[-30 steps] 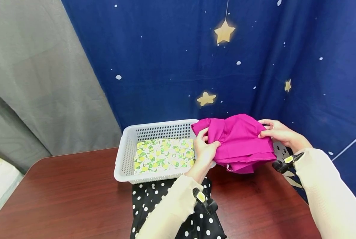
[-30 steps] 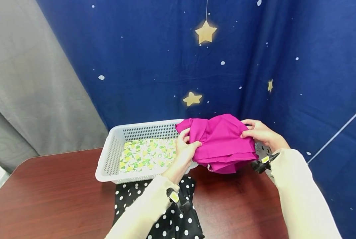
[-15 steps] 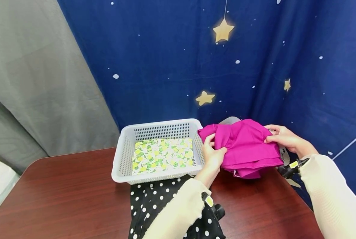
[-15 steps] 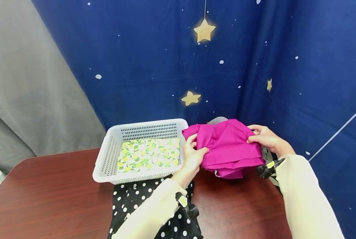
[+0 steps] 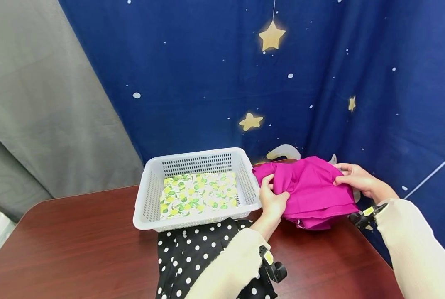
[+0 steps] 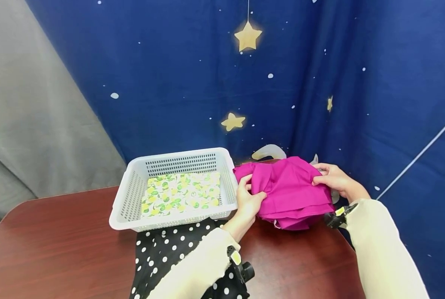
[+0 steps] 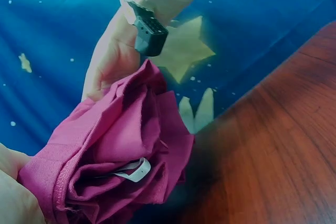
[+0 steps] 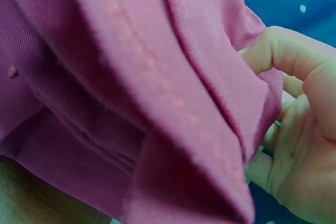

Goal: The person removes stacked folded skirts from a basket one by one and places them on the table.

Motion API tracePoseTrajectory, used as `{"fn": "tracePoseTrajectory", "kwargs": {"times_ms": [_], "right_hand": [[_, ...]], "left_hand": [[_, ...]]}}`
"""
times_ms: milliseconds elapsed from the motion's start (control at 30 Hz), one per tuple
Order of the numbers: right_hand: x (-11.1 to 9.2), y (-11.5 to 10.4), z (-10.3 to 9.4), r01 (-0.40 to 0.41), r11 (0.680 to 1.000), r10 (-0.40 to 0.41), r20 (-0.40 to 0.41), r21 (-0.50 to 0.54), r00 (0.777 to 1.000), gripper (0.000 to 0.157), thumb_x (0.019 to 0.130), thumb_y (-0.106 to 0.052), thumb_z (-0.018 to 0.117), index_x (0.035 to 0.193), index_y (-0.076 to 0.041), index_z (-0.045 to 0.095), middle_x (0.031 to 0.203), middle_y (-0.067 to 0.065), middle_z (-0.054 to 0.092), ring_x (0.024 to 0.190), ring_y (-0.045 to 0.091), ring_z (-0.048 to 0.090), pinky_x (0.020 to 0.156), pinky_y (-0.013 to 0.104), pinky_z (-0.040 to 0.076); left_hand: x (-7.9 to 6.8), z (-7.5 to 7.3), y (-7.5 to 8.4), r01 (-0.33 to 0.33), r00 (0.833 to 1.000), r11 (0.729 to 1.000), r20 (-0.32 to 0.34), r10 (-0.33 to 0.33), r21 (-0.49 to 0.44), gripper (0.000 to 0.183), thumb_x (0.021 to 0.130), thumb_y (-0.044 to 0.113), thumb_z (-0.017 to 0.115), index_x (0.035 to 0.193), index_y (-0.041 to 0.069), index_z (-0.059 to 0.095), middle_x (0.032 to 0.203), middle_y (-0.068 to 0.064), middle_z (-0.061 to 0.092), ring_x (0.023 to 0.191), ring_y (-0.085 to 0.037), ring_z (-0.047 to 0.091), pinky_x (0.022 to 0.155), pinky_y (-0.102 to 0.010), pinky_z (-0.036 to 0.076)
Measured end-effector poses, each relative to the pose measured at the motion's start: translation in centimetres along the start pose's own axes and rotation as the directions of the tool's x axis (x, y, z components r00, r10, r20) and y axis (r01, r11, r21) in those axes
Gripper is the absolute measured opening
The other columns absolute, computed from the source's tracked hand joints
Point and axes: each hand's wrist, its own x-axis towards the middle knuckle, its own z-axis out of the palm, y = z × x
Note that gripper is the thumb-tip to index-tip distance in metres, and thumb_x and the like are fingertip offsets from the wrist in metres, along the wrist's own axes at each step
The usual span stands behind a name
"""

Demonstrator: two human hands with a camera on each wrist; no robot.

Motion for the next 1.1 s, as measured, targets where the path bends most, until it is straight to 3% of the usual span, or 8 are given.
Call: {"fn": "tracePoseTrajectory", "kwargs": {"times_ms": [133, 300, 500, 600, 867, 1100], "right_hand": [[0.0, 0.8, 0.2, 0.008, 0.997, -0.010, -0.024, -0.078, 1.000, 0.052, 0.078, -0.004, 0.062, 0.123, 0.011, 0.039, 0.091, -0.005, 0.066, 0.074, 0.008, 0.057, 0.064, 0.028, 0.049], [0.3, 1.9, 0.8, 0.007, 0.988, -0.014, -0.046, -0.153, 0.999, 0.058, 0.077, -0.007, 0.062, 0.125, 0.015, 0.038, 0.098, 0.007, 0.066, 0.077, 0.004, 0.054, 0.065, 0.026, 0.047], [0.6, 3.1, 1.3, 0.002, 0.995, -0.008, -0.053, -0.104, 0.999, 0.054, 0.077, -0.004, 0.060, 0.123, 0.014, 0.037, 0.078, -0.007, 0.066, 0.074, 0.003, 0.054, 0.065, 0.025, 0.045], [0.7, 3.9, 1.5, -0.019, 0.998, 0.016, -0.046, -0.057, 0.999, 0.053, 0.077, -0.002, 0.060, 0.122, 0.013, 0.037, 0.076, -0.011, 0.065, 0.071, 0.005, 0.055, 0.063, 0.027, 0.047], [1.1, 5.0, 2.0, -0.042, 0.998, 0.039, -0.061, -0.047, 0.997, 0.055, 0.077, -0.003, 0.061, 0.124, 0.012, 0.037, 0.083, -0.005, 0.064, 0.071, 0.009, 0.054, 0.061, 0.030, 0.048], [1.4, 5.4, 2.5, -0.026, 0.996, 0.020, -0.081, -0.085, 0.996, 0.055, 0.077, -0.005, 0.062, 0.123, 0.012, 0.039, 0.090, 0.003, 0.065, 0.075, 0.010, 0.054, 0.063, 0.031, 0.048]], "left_hand": [[0.0, 0.3, -0.7, 0.001, 1.000, 0.999, 0.016, -0.002, 0.039, 0.058, 0.058, -0.016, 0.067, 0.107, 0.014, 0.057, 0.075, -0.001, 0.048, 0.076, -0.014, 0.048, 0.064, -0.028, 0.045], [0.0, 0.4, -1.6, -0.001, 1.000, 0.994, 0.024, -0.002, 0.106, 0.056, 0.059, -0.014, 0.068, 0.107, 0.012, 0.056, 0.077, 0.000, 0.050, 0.077, -0.015, 0.048, 0.067, -0.030, 0.044], [-0.3, 0.4, -2.6, -0.043, 0.998, 0.979, 0.061, 0.032, 0.199, 0.054, 0.061, -0.011, 0.070, 0.107, 0.012, 0.052, 0.081, -0.001, 0.056, 0.078, -0.018, 0.054, 0.071, -0.032, 0.046], [-0.6, 0.5, -3.0, -0.060, 0.997, 0.974, 0.065, 0.046, 0.219, 0.054, 0.060, -0.011, 0.071, 0.105, 0.012, 0.052, 0.078, 0.001, 0.056, 0.076, -0.018, 0.054, 0.070, -0.031, 0.046], [-0.8, 0.4, -3.8, -0.077, 0.996, 0.968, 0.054, 0.065, 0.239, 0.054, 0.059, -0.011, 0.070, 0.105, 0.010, 0.052, 0.081, -0.001, 0.056, 0.074, -0.017, 0.054, 0.069, -0.031, 0.046], [-0.8, 0.2, -5.0, -0.076, 0.997, 0.964, 0.039, 0.068, 0.257, 0.054, 0.061, -0.011, 0.070, 0.109, 0.005, 0.050, 0.104, -0.009, 0.056, 0.099, -0.026, 0.053, 0.088, -0.036, 0.042]]}}
